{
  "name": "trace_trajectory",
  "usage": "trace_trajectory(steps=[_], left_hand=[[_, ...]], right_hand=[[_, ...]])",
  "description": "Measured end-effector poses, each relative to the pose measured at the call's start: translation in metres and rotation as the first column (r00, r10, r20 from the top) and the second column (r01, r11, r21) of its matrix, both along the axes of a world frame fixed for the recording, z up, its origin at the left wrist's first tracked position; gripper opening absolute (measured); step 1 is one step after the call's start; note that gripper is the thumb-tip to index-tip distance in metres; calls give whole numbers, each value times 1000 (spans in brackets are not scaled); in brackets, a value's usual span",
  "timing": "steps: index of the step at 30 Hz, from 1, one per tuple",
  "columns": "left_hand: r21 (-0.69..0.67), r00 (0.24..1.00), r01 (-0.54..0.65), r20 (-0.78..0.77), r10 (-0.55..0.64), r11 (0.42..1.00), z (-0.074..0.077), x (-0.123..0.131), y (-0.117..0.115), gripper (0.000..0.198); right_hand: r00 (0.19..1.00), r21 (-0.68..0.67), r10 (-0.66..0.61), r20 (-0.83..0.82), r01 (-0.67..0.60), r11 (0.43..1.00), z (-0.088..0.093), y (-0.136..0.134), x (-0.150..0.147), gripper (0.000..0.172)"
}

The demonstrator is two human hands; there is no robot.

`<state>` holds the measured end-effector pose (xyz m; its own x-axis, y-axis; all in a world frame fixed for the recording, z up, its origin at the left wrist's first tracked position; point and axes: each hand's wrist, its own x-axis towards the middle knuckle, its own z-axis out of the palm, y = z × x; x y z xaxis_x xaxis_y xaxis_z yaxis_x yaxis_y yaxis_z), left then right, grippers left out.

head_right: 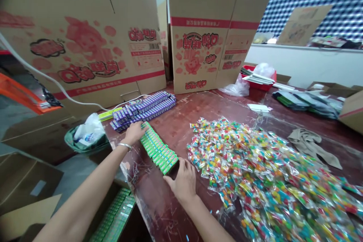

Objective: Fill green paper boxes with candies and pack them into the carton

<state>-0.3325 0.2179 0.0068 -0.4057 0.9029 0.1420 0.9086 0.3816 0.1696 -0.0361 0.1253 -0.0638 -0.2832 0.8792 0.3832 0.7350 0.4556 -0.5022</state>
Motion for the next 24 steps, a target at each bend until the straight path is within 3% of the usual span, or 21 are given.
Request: trace_trajectory(steps=[4, 8, 11, 14, 18, 21, 24], left_hand=[[63, 999, -2, -31, 4, 998, 1, -16, 8, 39], [140, 998, 50, -44, -45, 989, 1, -4, -3, 43], [137, 974, 226, -5, -228, 964, -5, 29, -31, 47], [183, 886, 456, 1, -464, 871, -19, 71, -72, 55], [217, 913, 408, -71, -402, 887, -44, 112, -106, 65], [236, 938, 345, -120, -325, 908, -56, 122, -108, 63], [271, 946, 323, -124, -300, 907, -56, 124, -106, 60]], right_hand=[[1000, -1, -17, 10, 17, 1000, -1, 16, -28, 72], [1000, -8, -8, 25, 8, 1000, 0, 21, -39, 74], [999, -15, 15, 41, -15, 1000, 2, 22, -42, 73], [999, -39, 37, 39, -36, 999, 3, 23, -43, 70], [997, -86, 72, 13, -70, 994, 3, 23, -37, 63], [988, -158, 140, -63, -148, 976, 2, 29, -21, 74], [922, -283, 247, -299, -333, 899, 1, 50, -8, 75]])
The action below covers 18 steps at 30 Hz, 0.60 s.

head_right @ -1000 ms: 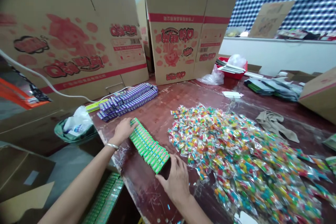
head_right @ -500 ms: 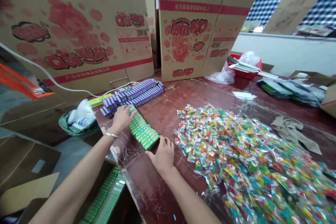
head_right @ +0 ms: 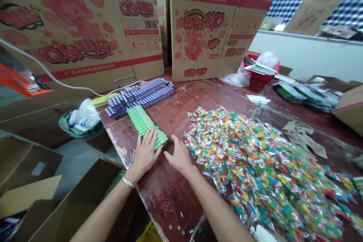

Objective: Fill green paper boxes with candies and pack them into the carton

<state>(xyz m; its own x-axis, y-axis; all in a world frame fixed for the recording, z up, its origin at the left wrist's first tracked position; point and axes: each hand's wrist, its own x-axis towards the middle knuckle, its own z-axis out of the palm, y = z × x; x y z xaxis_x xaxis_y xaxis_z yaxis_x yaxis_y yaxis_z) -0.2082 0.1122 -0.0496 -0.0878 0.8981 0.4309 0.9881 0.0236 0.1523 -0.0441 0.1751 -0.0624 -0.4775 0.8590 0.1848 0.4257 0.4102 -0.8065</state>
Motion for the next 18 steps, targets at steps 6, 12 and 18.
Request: trace_trajectory(steps=[6, 12, 18], left_hand=[[85, 969, -119, 229, 97, 989, -8, -3, -4, 65], [73, 877, -119, 475, 71, 990, -29, -3, 0, 112], [64, 855, -83, 517, 38, 994, -30, -4, 0, 111]], right_hand=[[895, -350, 178, -409, -334, 875, 0, 60, -35, 86], [892, -426, 244, -381, -403, 810, -4, 65, -69, 88], [830, -399, 327, -452, -516, 758, 14, 55, -62, 70]])
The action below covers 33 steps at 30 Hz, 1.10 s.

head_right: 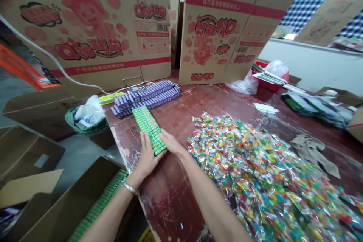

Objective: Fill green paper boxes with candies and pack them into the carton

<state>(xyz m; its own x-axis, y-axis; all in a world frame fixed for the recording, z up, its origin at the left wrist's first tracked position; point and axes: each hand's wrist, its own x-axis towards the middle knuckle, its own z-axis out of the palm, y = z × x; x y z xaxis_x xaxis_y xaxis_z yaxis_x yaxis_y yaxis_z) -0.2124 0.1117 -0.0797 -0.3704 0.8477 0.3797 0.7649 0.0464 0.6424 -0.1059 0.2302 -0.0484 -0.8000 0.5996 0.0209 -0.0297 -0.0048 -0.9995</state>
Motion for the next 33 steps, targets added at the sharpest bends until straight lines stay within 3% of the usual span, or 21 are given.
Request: trace_trajectory(steps=[4, 9, 13, 17, 20, 23, 25, 28, 30, 33], left_hand=[[-7, 1000, 2, 8, -2, 1000, 2, 0, 0, 111], [-8, 1000, -1, -3, 1, 1000, 5, 2, -2, 114], [-8, 1000, 11, 10, -11, 1000, 10, -1, -5, 126], [5, 1000, -18, -14, 18, 1000, 24, -3, -21, 130], [98, 997, -2, -74, 9, 995, 44, 18, -41, 112], [145, 972, 222, -112, -207, 964, 61, 70, -60, 89], [91, 886, 458, -125, -446, 884, 66, 116, -73, 80], [-19, 634, 765, -155, -758, 644, 60, 184, -91, 76], [-79, 492, 857, -174, -853, 510, 51, 220, -97, 78], [-141, 407, 888, -202, -891, 437, 37, 255, -100, 84]], right_hand=[[999, -36, 19, -44, -21, 999, 5, -2, -1, 72], [994, -11, -100, 33, 101, 995, 6, 6, 1, 85], [977, 56, -212, 18, 210, 976, 32, 11, 35, 85], [948, 161, -319, 12, 313, 936, 73, -4, 125, 80], [850, 367, -517, 99, 452, 813, 100, -38, 221, 52], [638, 484, -745, 193, 599, 638, 112, -90, 314, 37], [475, 539, -843, 253, 655, 530, 106, -131, 360, 34], [321, 593, -876, 361, 645, 481, 83, -190, 396, 33], [289, 632, -860, 421, 587, 506, 64, -223, 402, 31], [180, 753, -885, 429, 469, 461, 43, -255, 399, 31]])
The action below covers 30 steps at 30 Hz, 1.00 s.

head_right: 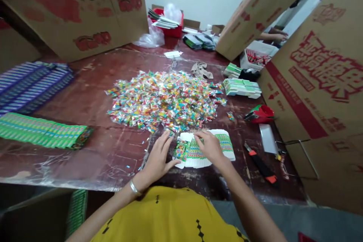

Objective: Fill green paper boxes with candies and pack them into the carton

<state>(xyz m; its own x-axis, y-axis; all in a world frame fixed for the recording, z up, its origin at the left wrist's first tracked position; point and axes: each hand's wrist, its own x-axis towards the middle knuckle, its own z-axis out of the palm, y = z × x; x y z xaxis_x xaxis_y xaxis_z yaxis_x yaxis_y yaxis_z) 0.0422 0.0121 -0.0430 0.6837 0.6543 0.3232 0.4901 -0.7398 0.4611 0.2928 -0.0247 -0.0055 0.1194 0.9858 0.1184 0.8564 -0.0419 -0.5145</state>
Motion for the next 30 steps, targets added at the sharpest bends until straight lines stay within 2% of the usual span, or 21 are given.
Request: trace_trajectory(steps=[2, 5, 8, 12, 19, 23, 27, 30], left_hand=[[10, 998, 7, -62, -6, 1000, -6, 12, -1, 85], [35, 987, 19, -162, -13, 999, -10, 18, -5, 76], [88, 974, 86, -218, -65, 992, -10, 17, -8, 62], [111, 966, 119, -242, -89, 987, -13, 13, -12, 51], [85, 971, 16, -239, 5, 996, -17, -2, -19, 47], [57, 972, -16, -234, 29, 998, -13, -13, -21, 48], [28, 967, -118, -224, 122, 993, -12, -20, -21, 62], [20, 962, -183, -203, 183, 983, -17, -22, -21, 73]], right_hand=[[988, 69, -86, 129, 77, 995, -9, -14, -3, 40], [946, 123, -173, 274, 144, 982, -23, -32, -8, 66], [941, 44, -107, 322, 98, 994, -39, -45, -18, 80], [951, -24, -31, 307, 40, 999, -49, -50, -36, 83], [965, -63, 99, 244, -86, 994, -42, -39, -70, 72], [951, -77, 195, 242, -181, 980, -33, -30, -73, 62], [961, -23, 150, 234, -148, 989, -17, -9, -68, 48], [957, -31, 141, 254, -138, 990, -15, 12, -73, 39]])
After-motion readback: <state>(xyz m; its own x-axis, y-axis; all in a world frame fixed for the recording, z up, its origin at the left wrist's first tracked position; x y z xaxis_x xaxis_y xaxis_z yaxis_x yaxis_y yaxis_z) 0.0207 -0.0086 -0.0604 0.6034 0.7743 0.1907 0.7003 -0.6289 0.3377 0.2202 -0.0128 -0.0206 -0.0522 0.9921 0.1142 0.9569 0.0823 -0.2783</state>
